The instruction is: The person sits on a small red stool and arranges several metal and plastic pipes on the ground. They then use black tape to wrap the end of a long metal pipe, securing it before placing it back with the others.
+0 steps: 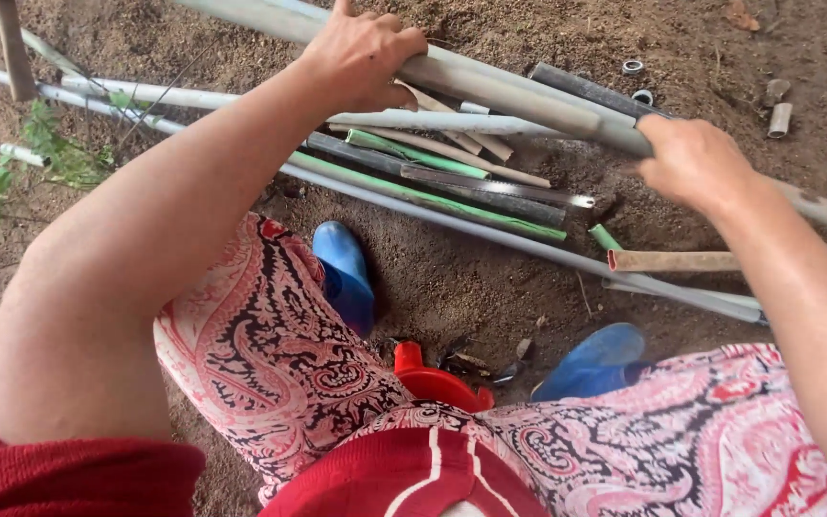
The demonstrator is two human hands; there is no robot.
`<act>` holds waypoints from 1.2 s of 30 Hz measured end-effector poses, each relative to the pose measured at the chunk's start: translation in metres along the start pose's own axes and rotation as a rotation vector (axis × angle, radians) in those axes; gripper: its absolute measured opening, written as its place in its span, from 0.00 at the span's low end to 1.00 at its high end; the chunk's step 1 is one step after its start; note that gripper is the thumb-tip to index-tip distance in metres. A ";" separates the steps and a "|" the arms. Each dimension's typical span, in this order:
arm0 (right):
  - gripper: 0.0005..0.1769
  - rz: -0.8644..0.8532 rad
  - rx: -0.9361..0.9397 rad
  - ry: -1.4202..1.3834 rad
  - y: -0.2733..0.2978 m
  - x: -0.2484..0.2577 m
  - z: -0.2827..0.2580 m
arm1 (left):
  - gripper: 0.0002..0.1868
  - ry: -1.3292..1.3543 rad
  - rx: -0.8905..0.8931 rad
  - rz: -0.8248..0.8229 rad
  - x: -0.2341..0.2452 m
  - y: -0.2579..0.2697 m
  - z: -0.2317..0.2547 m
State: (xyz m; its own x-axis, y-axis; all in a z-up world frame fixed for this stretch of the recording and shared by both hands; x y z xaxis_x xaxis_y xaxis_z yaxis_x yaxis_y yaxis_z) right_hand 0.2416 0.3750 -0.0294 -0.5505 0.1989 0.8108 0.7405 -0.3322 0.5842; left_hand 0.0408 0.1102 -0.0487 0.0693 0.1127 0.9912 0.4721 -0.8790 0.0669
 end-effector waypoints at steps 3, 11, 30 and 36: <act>0.15 0.014 0.020 0.019 0.013 0.013 -0.036 | 0.32 0.046 0.055 -0.099 0.019 0.014 0.016; 0.08 0.188 0.152 0.045 -0.012 -0.027 -0.033 | 0.29 0.153 0.009 -0.428 0.002 -0.009 0.043; 0.20 0.612 0.240 0.052 -0.129 -0.168 0.018 | 0.24 0.106 -0.165 -0.294 -0.161 -0.040 0.031; 0.23 0.647 0.311 -0.090 -0.128 -0.178 0.005 | 0.20 -0.035 -0.205 -0.016 -0.210 -0.032 0.024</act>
State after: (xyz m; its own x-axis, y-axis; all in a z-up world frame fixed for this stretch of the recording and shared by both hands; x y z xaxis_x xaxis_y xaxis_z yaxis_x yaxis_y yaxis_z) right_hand 0.2467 0.3865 -0.2485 0.0596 0.1310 0.9896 0.9901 -0.1343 -0.0418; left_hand 0.0322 0.1255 -0.2617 0.0953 0.1405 0.9855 0.2846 -0.9525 0.1083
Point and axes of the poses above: each hand's wrist, its own y-axis away from the middle knuckle, its own x-axis out of the back of the hand, z = x × y, the point moved 2 cm from there along -y, towards the middle knuckle, and after that the axes turned 2 degrees about x, right-handed, at the moved point
